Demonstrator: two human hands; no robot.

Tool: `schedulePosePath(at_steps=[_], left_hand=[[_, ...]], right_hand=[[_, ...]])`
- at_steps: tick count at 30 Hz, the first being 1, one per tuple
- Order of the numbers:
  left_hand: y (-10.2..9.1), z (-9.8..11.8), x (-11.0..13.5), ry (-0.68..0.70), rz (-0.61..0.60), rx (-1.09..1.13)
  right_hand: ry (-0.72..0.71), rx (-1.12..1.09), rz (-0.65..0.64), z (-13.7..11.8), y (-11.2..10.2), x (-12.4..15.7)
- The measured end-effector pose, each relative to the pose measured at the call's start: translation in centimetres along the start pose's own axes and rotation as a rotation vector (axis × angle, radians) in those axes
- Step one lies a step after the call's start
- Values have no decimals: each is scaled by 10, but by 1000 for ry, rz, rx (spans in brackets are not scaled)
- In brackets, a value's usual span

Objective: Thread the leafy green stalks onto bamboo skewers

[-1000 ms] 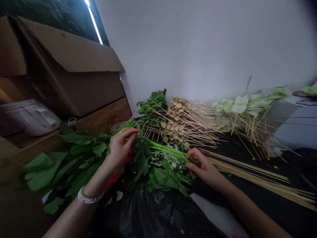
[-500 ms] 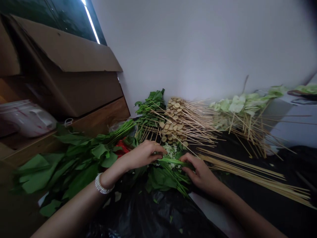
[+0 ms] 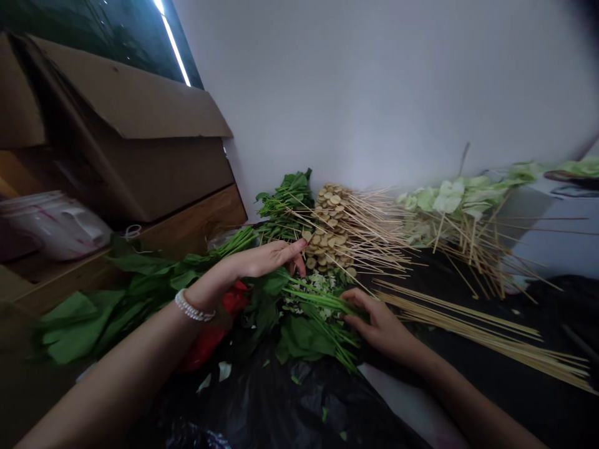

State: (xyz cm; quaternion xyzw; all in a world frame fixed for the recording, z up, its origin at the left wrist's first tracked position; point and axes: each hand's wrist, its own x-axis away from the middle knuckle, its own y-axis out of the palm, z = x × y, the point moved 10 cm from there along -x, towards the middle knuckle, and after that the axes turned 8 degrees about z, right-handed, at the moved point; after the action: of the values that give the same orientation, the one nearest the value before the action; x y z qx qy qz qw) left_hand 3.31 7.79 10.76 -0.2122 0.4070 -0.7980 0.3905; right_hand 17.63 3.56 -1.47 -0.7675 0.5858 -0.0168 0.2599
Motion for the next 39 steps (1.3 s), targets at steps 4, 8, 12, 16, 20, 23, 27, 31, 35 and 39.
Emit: schedulePosePath(at_steps=[4, 8, 12, 16, 20, 23, 27, 31, 35, 39], left_hand=[[8, -10, -1, -42, -119, 59], [22, -21, 6, -87, -245, 26], [23, -26, 11, -54, -266, -58], [22, -26, 12, -8, -261, -111], [28, -24, 12, -22, -262, -96], [39, -19, 10, -28, -293, -55], [52, -17, 8, -35, -340, -40], [52, -15, 3, 34, -278, -224], [32, -5, -3, 122, 3, -584], [12, -1, -1, 96, 243, -828]], right_hand=[[-1, 7, -18, -1, 0, 0], [9, -3, -7, 1, -1, -1], [44, -11, 0, 8, -3, -2], [47, -22, 11, 9, -5, -3], [33, -18, 17, 7, -6, -4], [34, -29, 14, 7, -5, -3], [39, -15, 1, 5, -2, -2], [39, 5, 16, 2, -6, -3], [66, 63, 57, 6, -16, -4], [127, 78, 31, 16, -19, -6]])
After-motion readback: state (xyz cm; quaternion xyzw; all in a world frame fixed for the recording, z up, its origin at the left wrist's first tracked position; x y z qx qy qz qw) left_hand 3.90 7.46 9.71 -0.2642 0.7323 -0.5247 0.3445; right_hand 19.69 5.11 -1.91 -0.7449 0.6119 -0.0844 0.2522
